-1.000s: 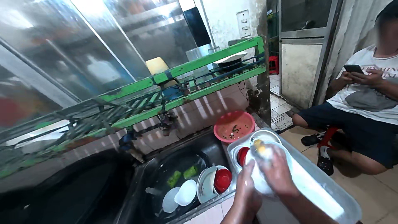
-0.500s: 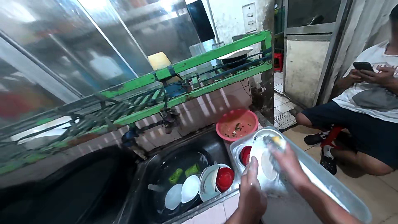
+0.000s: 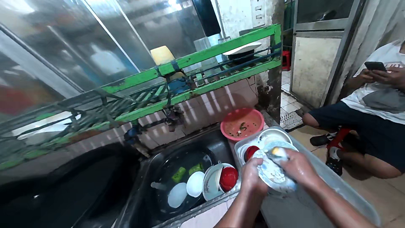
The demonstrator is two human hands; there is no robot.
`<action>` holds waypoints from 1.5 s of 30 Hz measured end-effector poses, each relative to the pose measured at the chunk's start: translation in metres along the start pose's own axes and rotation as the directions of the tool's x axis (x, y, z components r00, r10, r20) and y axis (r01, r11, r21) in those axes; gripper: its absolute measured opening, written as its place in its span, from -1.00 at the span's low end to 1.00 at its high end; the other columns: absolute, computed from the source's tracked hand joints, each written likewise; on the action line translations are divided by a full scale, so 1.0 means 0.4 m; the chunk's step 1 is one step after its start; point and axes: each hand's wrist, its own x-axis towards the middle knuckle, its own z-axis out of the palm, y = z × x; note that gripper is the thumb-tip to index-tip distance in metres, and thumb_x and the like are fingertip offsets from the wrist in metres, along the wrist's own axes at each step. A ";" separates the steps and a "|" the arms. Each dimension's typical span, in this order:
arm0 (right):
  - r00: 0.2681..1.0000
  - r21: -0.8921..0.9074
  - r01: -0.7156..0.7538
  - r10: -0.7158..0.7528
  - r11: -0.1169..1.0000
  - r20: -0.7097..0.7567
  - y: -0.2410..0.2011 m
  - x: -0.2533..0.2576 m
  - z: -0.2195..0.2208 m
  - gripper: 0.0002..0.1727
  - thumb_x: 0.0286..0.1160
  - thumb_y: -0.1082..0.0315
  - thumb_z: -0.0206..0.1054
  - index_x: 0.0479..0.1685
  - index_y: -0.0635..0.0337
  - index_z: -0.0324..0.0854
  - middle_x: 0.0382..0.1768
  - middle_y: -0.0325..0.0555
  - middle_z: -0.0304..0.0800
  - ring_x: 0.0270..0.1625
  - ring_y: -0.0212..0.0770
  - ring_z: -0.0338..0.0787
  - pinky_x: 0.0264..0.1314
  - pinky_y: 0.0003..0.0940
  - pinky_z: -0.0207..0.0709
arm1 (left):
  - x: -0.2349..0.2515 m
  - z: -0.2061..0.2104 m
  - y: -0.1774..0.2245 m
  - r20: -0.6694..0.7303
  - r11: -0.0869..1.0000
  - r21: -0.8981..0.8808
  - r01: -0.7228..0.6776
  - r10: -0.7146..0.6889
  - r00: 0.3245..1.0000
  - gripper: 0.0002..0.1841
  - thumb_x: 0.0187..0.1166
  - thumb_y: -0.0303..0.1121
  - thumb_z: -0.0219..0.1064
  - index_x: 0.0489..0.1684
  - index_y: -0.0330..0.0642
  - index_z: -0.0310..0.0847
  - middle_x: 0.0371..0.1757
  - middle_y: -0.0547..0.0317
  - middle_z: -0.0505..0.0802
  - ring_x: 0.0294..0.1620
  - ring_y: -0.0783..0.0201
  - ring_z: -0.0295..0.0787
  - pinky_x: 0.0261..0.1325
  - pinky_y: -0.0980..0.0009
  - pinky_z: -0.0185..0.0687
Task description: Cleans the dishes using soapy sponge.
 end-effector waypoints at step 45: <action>0.889 -0.467 0.290 -0.054 0.835 0.454 0.258 -0.156 -0.044 -0.51 0.39 0.24 0.51 0.31 0.23 0.71 0.36 0.31 0.71 0.45 0.48 0.60 0.36 0.56 0.42 | 0.127 0.059 -0.122 0.439 0.192 0.886 -0.421 -0.061 0.896 0.02 0.59 -0.13 0.39 0.92 -0.31 -0.30 0.92 -0.24 -0.12 0.94 -0.08 -0.22 0.89 -0.07 -0.13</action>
